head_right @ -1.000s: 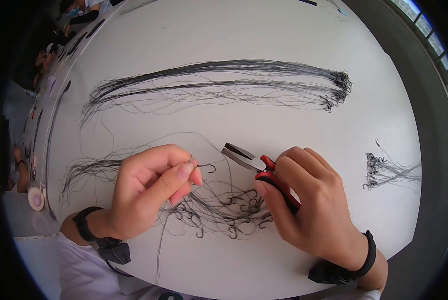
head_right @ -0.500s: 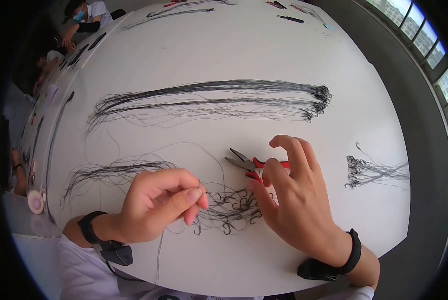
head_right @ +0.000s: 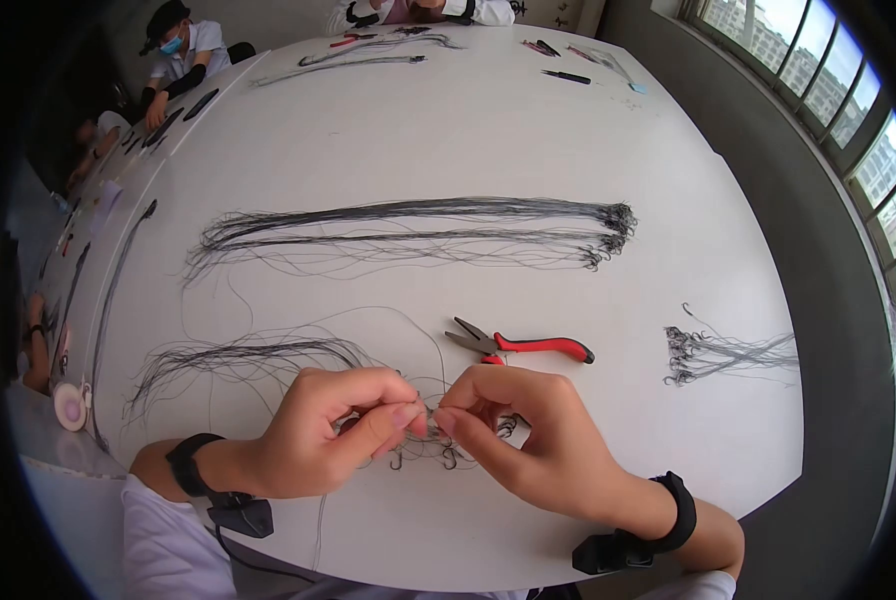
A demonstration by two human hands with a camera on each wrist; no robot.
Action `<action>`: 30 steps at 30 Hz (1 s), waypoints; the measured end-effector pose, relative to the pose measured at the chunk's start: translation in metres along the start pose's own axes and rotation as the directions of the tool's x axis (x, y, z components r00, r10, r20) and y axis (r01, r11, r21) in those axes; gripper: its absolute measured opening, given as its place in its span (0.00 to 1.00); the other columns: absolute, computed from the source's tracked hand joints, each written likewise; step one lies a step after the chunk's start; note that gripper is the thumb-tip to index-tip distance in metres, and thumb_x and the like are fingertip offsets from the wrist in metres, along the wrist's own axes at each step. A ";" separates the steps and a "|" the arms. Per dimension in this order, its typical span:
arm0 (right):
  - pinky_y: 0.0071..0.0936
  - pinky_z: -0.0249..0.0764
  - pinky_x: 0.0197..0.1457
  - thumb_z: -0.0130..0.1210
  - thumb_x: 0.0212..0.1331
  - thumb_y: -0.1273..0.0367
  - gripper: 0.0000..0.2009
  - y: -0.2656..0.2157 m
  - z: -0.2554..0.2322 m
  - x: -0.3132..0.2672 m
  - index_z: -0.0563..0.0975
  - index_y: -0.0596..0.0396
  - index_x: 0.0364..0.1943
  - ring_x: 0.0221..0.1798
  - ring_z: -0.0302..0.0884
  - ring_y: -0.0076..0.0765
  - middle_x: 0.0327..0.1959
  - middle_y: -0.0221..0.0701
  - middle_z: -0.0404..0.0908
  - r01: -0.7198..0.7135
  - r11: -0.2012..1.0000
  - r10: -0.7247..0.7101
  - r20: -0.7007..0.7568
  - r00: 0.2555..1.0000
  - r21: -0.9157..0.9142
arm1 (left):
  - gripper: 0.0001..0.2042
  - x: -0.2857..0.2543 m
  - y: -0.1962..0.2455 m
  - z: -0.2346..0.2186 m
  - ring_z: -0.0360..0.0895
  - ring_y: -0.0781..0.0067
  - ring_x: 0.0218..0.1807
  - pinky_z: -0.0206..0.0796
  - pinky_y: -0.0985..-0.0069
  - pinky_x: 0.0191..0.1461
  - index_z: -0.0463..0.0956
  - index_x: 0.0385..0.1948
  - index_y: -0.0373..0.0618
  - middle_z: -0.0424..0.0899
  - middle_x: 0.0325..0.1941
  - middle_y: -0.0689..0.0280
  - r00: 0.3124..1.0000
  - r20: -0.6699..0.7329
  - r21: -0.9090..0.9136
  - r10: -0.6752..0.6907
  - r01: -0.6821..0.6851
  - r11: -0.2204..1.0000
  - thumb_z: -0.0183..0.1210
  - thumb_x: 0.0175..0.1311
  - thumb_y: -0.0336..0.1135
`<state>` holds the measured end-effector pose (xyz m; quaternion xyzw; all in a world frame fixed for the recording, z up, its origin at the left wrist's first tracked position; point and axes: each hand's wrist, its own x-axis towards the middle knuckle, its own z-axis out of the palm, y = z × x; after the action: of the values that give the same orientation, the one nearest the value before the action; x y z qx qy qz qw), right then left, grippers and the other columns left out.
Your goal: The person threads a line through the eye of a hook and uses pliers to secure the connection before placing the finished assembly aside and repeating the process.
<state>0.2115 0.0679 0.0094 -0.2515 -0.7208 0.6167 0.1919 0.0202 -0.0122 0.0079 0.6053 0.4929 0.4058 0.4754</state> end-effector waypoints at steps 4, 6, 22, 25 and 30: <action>0.20 0.69 0.35 0.52 0.59 0.74 0.06 -0.005 0.002 -0.002 0.77 0.65 0.33 0.28 0.71 0.20 0.27 0.30 0.79 -0.022 0.992 0.018 -0.033 0.999 -0.126 | 0.06 0.001 0.001 0.000 0.67 0.87 0.20 0.59 0.87 0.25 0.75 0.31 0.37 0.73 0.17 0.71 1.000 -0.016 0.068 0.011 -0.010 0.998 0.49 0.64 0.26; 0.20 0.68 0.35 0.52 0.60 0.74 0.06 -0.002 0.002 -0.002 0.76 0.65 0.33 0.29 0.70 0.21 0.28 0.30 0.78 -0.035 0.998 0.033 -0.035 0.999 -0.049 | 0.06 0.001 0.003 -0.003 0.68 0.87 0.20 0.60 0.87 0.25 0.75 0.31 0.37 0.74 0.17 0.71 1.000 -0.006 0.095 0.003 -0.003 0.995 0.49 0.64 0.26; 0.21 0.66 0.32 0.46 0.64 0.69 0.10 -0.002 -0.011 -0.002 0.73 0.60 0.29 0.27 0.66 0.21 0.24 0.26 0.69 -0.377 0.714 0.278 0.255 0.926 0.591 | 0.09 0.001 0.008 -0.014 0.82 0.64 0.38 0.75 0.73 0.45 0.74 0.37 0.30 0.82 0.33 0.53 0.917 -0.329 -0.185 0.225 -0.296 0.937 0.46 0.66 0.25; 0.19 0.65 0.31 0.48 0.64 0.69 0.09 -0.003 -0.015 -0.002 0.73 0.60 0.28 0.26 0.65 0.19 0.25 0.27 0.71 -0.168 0.899 0.171 0.030 0.985 0.404 | 0.11 -0.001 0.008 -0.041 0.82 0.63 0.36 0.74 0.71 0.44 0.74 0.37 0.31 0.81 0.34 0.53 0.886 -0.438 -0.249 0.153 -0.283 0.926 0.45 0.67 0.30; 0.16 0.66 0.30 0.51 0.61 0.72 0.08 -0.016 -0.032 0.004 0.75 0.65 0.29 0.26 0.67 0.16 0.23 0.27 0.75 0.026 0.997 -0.043 -0.268 0.962 -0.066 | 0.12 0.003 -0.002 -0.074 0.81 0.63 0.38 0.72 0.71 0.47 0.74 0.38 0.33 0.81 0.35 0.54 0.821 -0.571 -0.211 0.024 -0.175 0.962 0.46 0.66 0.34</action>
<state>0.2251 0.0944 0.0305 -0.3263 -0.7111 0.5506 0.2911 -0.0504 0.0039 0.0221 0.4179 0.5226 0.6500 0.3602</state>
